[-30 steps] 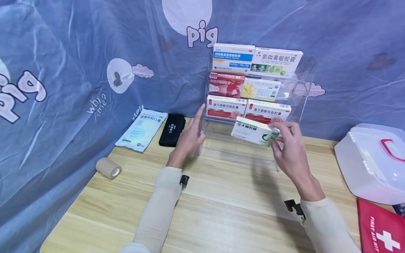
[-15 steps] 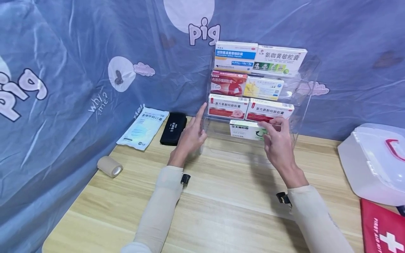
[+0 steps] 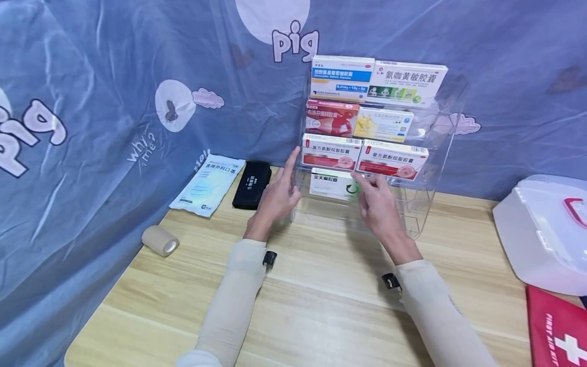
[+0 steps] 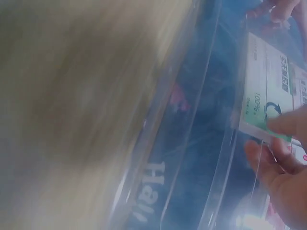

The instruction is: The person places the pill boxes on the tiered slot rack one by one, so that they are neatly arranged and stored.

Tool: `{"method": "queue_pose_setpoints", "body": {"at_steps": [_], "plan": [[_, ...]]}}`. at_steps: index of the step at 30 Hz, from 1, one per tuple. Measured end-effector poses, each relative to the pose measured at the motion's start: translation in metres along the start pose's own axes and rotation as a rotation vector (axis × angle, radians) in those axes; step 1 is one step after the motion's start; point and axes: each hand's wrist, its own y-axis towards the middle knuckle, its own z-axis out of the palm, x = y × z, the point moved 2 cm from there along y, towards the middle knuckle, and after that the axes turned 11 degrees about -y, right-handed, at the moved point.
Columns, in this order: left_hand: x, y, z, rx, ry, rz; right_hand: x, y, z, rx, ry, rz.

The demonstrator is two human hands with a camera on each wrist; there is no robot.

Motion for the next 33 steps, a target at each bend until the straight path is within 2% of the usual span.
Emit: {"method": "queue_pose_setpoints", "body": {"at_steps": [8, 12, 22, 33], "plan": [[-0.002, 0.000, 0.002, 0.001, -0.005, 0.000, 0.009, -0.006, 0.009, 0.217, -0.020, 0.033], [-0.001, -0.001, 0.003, -0.001, -0.005, -0.002, 0.014, -0.007, 0.011, 0.284, -0.048, 0.027], [0.000, -0.002, 0.003, 0.003, 0.005, -0.002, 0.016, -0.012, 0.011, 0.345, -0.079, 0.029], [0.000, 0.000, -0.001, -0.005, 0.016, 0.013, 0.015, -0.009, 0.005, 0.365, -0.001, 0.078]]}}
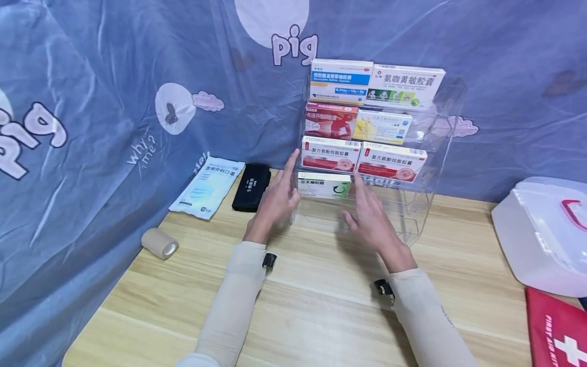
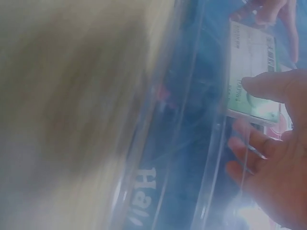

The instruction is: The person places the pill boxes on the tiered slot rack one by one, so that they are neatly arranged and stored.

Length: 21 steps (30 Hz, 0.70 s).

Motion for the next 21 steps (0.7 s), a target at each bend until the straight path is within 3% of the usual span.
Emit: {"method": "queue_pose_setpoints", "body": {"at_steps": [10, 21], "plan": [[0.003, 0.000, -0.001, 0.003, -0.011, -0.018, -0.001, -0.005, -0.019, 0.020, 0.020, 0.041], [0.002, 0.000, -0.005, 0.004, -0.022, -0.018, 0.001, -0.014, -0.059, -0.103, 0.004, -0.016]]}}
